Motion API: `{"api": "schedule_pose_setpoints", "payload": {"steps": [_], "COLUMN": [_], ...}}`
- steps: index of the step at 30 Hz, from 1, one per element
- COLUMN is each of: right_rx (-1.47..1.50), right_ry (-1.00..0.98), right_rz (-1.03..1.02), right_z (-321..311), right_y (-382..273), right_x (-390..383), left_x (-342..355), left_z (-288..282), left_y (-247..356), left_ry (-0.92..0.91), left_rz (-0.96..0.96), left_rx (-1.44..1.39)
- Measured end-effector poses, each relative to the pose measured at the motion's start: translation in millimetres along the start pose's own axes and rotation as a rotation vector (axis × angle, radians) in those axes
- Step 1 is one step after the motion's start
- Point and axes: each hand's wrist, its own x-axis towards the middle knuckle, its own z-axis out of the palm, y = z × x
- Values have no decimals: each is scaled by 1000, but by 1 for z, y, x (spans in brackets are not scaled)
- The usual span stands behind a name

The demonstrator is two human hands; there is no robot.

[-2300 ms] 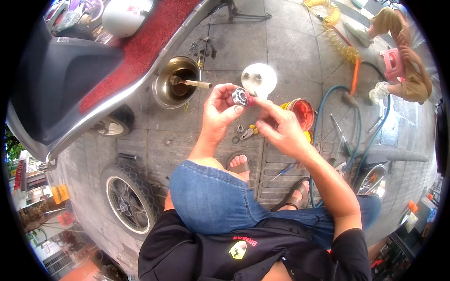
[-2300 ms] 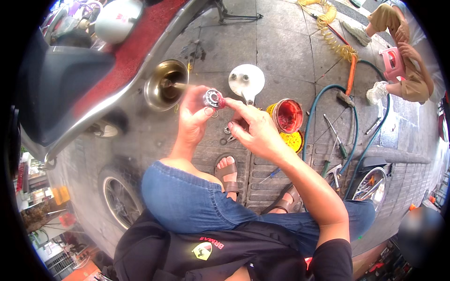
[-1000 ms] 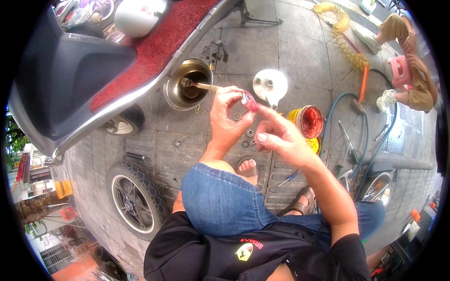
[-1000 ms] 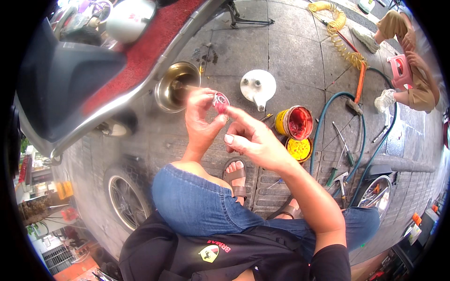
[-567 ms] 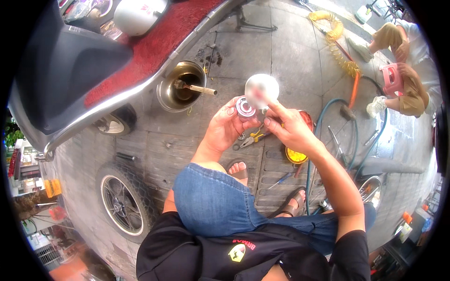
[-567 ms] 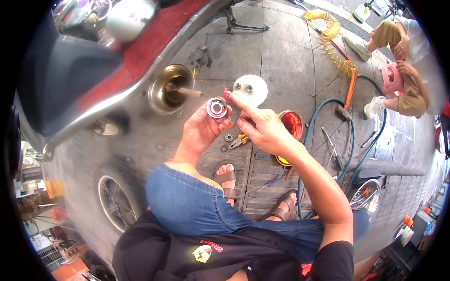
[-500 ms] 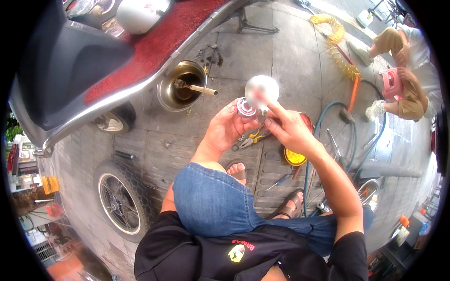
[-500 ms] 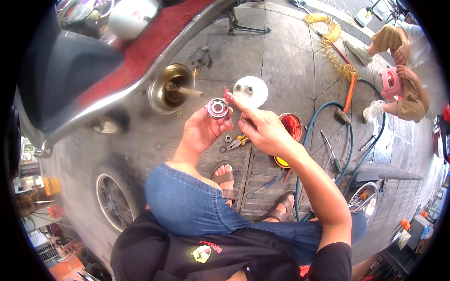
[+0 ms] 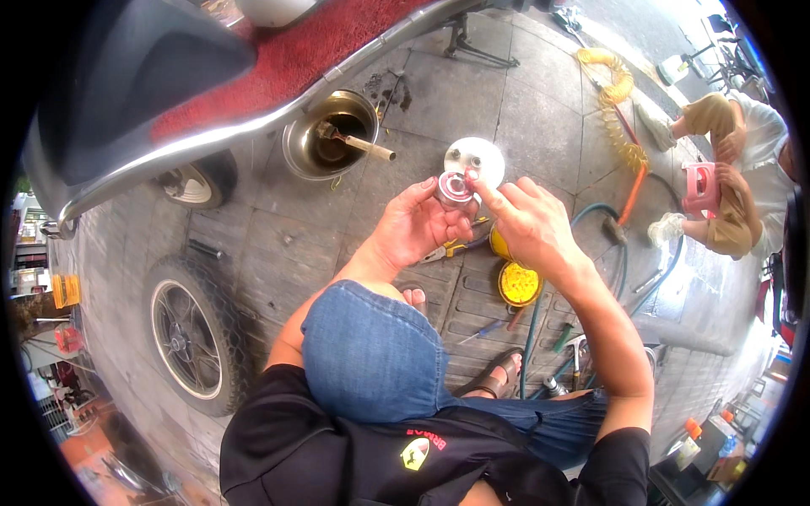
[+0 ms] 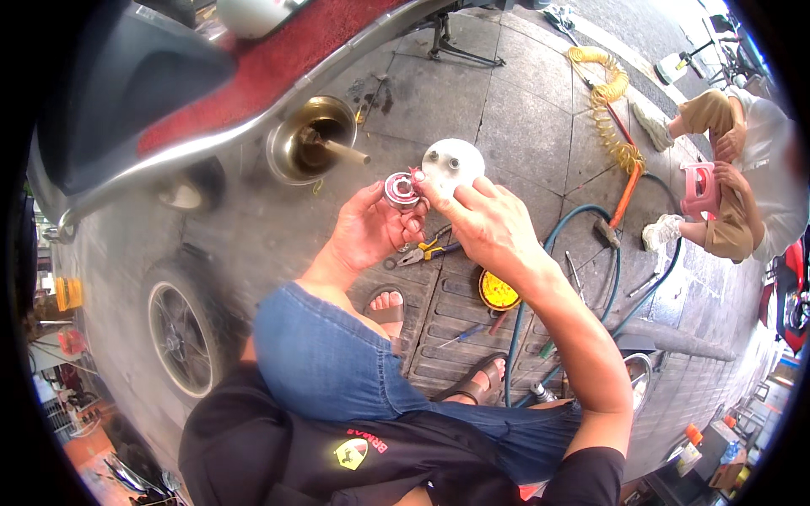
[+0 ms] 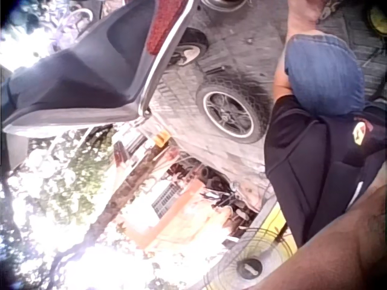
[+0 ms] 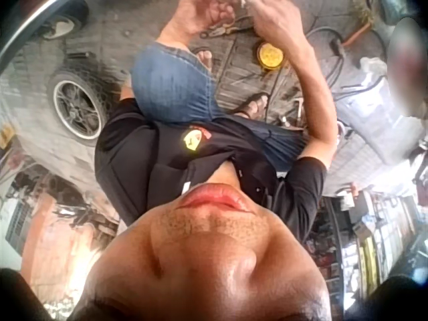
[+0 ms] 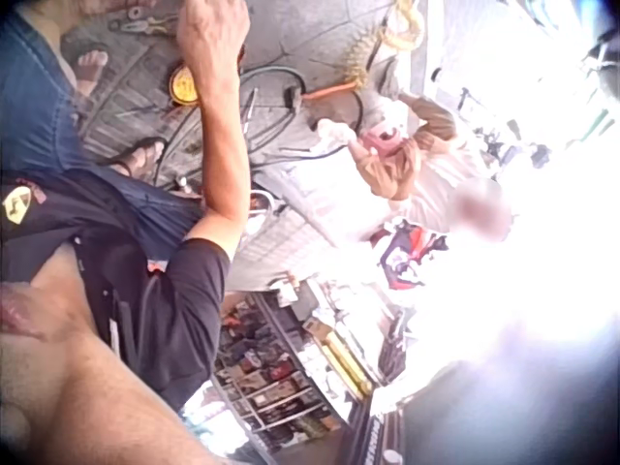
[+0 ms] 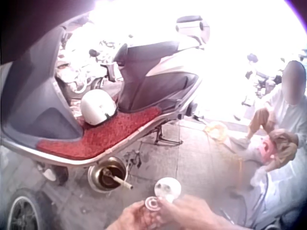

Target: The person cleans a motorcycle bearing with a cloth and applies red grease from a jar by hand.

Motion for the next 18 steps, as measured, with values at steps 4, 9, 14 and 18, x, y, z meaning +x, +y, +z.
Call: {"api": "schedule_pose_setpoints", "payload": {"steps": [4,9,14,18], "right_rx": [-136,-355,-532,-639], "right_ry": [-60,-159,-232,-283], "right_rz": [-75,-189,-307,-383], "right_z": [-13,-35,-53,-61], "right_y": [1,-5,-13,-18], "right_x": [4,12,29,35], "left_x": [0,2,2,2], "left_z": [3,1,-2,3], "left_y": [0,-1,-1,-3], "left_ry": [5,-22,-38,40], "left_rz": [5,-14,-11,-1], "left_rx": [-14,-24,-30,42]}}
